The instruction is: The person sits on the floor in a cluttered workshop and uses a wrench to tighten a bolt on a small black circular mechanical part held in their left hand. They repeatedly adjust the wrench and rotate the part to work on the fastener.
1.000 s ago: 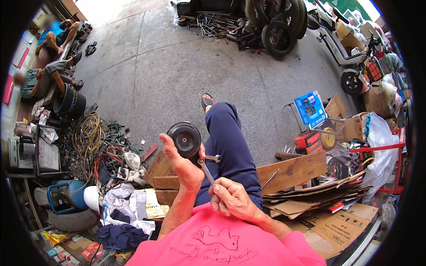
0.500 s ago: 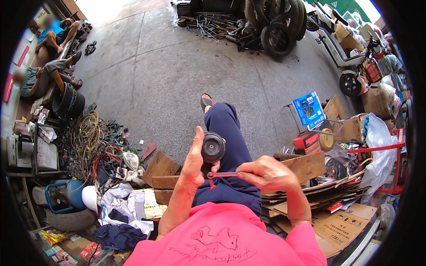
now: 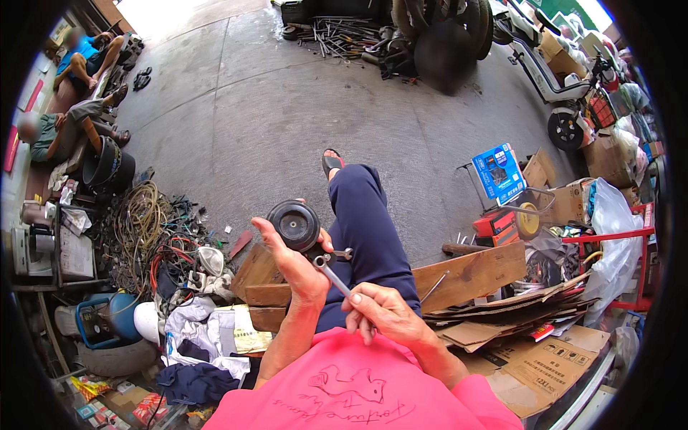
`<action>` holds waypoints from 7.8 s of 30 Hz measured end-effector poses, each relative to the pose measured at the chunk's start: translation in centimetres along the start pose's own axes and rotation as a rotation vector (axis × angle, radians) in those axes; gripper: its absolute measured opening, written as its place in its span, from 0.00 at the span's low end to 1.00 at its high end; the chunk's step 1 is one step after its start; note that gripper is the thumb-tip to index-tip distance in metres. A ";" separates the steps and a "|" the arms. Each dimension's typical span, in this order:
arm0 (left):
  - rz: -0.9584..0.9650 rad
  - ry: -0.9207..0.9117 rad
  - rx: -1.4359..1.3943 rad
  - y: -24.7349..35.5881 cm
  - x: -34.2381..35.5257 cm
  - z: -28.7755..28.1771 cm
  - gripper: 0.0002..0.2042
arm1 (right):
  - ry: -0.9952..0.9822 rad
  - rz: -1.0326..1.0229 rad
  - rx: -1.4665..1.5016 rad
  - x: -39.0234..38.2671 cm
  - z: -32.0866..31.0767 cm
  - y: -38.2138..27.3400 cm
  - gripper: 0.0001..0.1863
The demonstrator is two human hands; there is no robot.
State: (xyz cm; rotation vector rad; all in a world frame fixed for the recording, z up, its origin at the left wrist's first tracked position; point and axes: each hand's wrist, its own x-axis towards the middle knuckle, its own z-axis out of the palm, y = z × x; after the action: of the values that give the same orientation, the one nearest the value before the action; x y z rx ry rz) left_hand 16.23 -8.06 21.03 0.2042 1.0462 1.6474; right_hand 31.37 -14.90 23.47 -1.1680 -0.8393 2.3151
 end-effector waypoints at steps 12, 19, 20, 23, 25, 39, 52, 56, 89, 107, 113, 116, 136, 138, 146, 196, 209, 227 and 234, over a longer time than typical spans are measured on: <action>0.102 0.052 0.034 -0.5 -0.5 0.1 0.35 | 0.088 -0.048 -0.048 -0.6 1.1 0.6 0.16; 0.096 0.190 0.089 -0.7 -0.6 0.3 0.34 | 0.018 -0.028 0.241 0.4 1.9 0.8 0.15; 0.092 0.157 0.093 -0.8 -0.3 0.0 0.34 | 0.028 -0.023 0.186 0.5 1.7 0.9 0.15; 0.050 0.061 0.103 -0.9 0.9 -1.6 0.33 | 0.073 -0.002 -0.054 0.7 -1.3 0.0 0.12; -0.039 0.009 0.141 -0.8 1.2 -2.1 0.33 | 0.164 -0.036 -0.306 0.6 -3.8 -1.6 0.11; -0.187 -0.003 0.110 -1.9 0.5 -1.5 0.36 | 0.573 -0.585 -0.274 3.7 -0.5 -0.5 0.11; -0.475 -0.197 0.062 -1.2 0.1 -3.1 0.08 | 0.770 -0.943 -0.852 5.4 -1.4 -0.5 0.06; -0.557 -0.246 0.156 0.0 -0.1 -2.7 0.06 | 0.822 -0.996 -0.906 5.7 -2.5 -0.5 0.06; -0.164 -0.341 0.518 1.0 1.2 -3.5 0.13 | 0.211 -0.106 -0.341 1.1 -6.3 0.8 0.13; -0.158 -0.159 0.283 -1.2 0.0 -2.3 0.08 | 0.289 -0.104 -0.060 0.9 -2.9 1.6 0.14; -0.131 -0.201 0.318 -1.6 0.0 -2.8 0.09 | 0.147 -0.014 0.255 1.4 -1.5 1.7 0.15; -0.115 -0.223 0.358 -1.1 0.4 -3.2 0.10 | 0.196 0.008 -0.003 1.3 -2.9 1.2 0.15; -0.190 -0.165 0.380 -0.6 0.6 -3.2 0.09 | 0.365 -0.102 -0.104 0.6 -3.6 0.9 0.13; -0.173 -0.173 0.355 -0.9 0.5 -3.2 0.09 | 0.332 -0.106 -0.125 0.9 -3.1 1.3 0.13; -0.104 -0.190 0.365 -1.4 0.1 -3.1 0.10 | 0.167 -0.023 0.088 1.7 -1.5 1.7 0.13; -0.189 -0.209 0.364 -0.4 -0.1 -2.6 0.07 | 0.319 -0.173 -0.127 0.2 -4.1 -0.2 0.10; -0.042 -0.153 0.333 -1.1 -1.1 -1.5 0.09 | 0.087 -0.046 0.184 1.1 -1.0 0.9 0.14; -0.101 -0.317 0.375 2.4 -2.6 0.2 0.11 | 0.762 -0.801 -0.449 1.1 0.2 -2.6 0.11; -0.048 -0.313 0.390 2.3 -3.2 0.5 0.11 | 0.871 -0.936 -0.678 2.6 0.3 -2.6 0.11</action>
State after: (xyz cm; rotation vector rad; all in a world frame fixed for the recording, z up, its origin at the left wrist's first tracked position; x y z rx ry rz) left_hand 16.10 -10.48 24.19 0.6671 1.1088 1.3036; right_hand 29.89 -11.49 23.84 -1.4035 -1.4047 0.6620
